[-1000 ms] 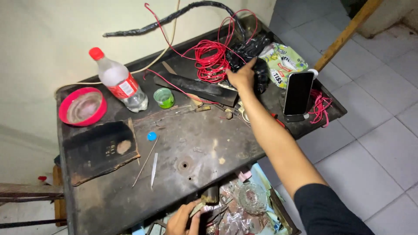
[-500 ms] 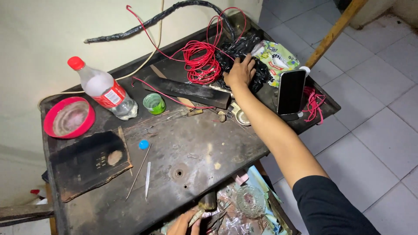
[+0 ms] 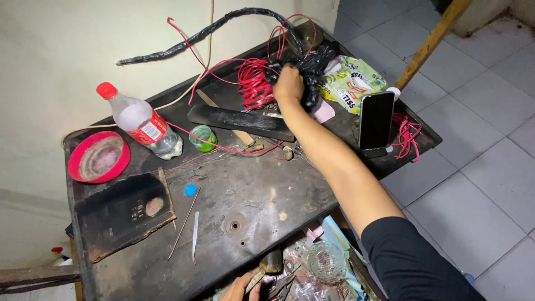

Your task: Filing a metal rod, using pliers to manipulate wire, and searching through a tool drawer for components at a workbench.

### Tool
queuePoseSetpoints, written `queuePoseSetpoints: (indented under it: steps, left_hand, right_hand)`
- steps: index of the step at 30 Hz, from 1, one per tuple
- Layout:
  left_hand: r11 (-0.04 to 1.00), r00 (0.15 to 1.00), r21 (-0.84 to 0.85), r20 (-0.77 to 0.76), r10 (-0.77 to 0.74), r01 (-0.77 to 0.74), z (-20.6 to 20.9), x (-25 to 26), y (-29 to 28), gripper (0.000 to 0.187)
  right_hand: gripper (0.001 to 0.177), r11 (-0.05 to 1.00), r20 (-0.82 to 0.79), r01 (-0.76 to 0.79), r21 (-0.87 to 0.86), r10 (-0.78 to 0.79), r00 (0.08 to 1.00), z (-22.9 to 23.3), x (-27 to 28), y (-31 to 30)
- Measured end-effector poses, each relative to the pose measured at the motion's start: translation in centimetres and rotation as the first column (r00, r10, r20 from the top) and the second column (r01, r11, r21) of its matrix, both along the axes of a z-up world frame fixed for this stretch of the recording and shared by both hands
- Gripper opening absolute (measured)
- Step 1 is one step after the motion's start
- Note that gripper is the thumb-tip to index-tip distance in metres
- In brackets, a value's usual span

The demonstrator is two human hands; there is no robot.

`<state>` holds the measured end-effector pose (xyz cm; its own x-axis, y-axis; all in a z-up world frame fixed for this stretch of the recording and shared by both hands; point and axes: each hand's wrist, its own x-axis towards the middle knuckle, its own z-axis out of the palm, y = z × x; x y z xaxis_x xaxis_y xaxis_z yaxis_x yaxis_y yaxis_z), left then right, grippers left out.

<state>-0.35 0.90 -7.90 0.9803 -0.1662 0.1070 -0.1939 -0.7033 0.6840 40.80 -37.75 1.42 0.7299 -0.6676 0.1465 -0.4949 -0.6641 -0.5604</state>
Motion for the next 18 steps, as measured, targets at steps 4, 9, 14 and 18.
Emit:
queuePoseSetpoints:
  steps: [4, 9, 14, 18]
  left_hand:
    - [1.0, 0.999, 0.019, 0.024, -0.024, 0.023, 0.1, 0.1, 0.1, 0.027]
    - [0.992, 0.999, -0.121, 0.037, -0.033, 0.037, 3.7, 0.4, -0.8, 0.023]
    - [0.964, 0.986, -0.247, 0.155, -0.056, 0.094, 6.3, 0.9, -1.6, 0.019]
    - [0.957, 0.978, -0.227, 0.146, -0.151, 0.182, 5.5, 0.8, -0.7, 0.023]
  right_hand:
    - [0.047, 1.0, 0.042, -0.017, -0.007, 0.017, 0.999, 1.2, 1.5, -0.1]
    - [0.025, 0.98, -0.027, -0.071, -0.186, 0.067, 0.997, 1.9, 3.2, -3.2]
    - [0.049, 0.98, 0.008, -0.199, -0.01, 0.199, 0.98, 5.0, 1.5, -7.0]
    - [0.087, 0.942, -0.128, -0.336, 0.015, 0.335, 0.933, 8.4, -2.1, -6.9]
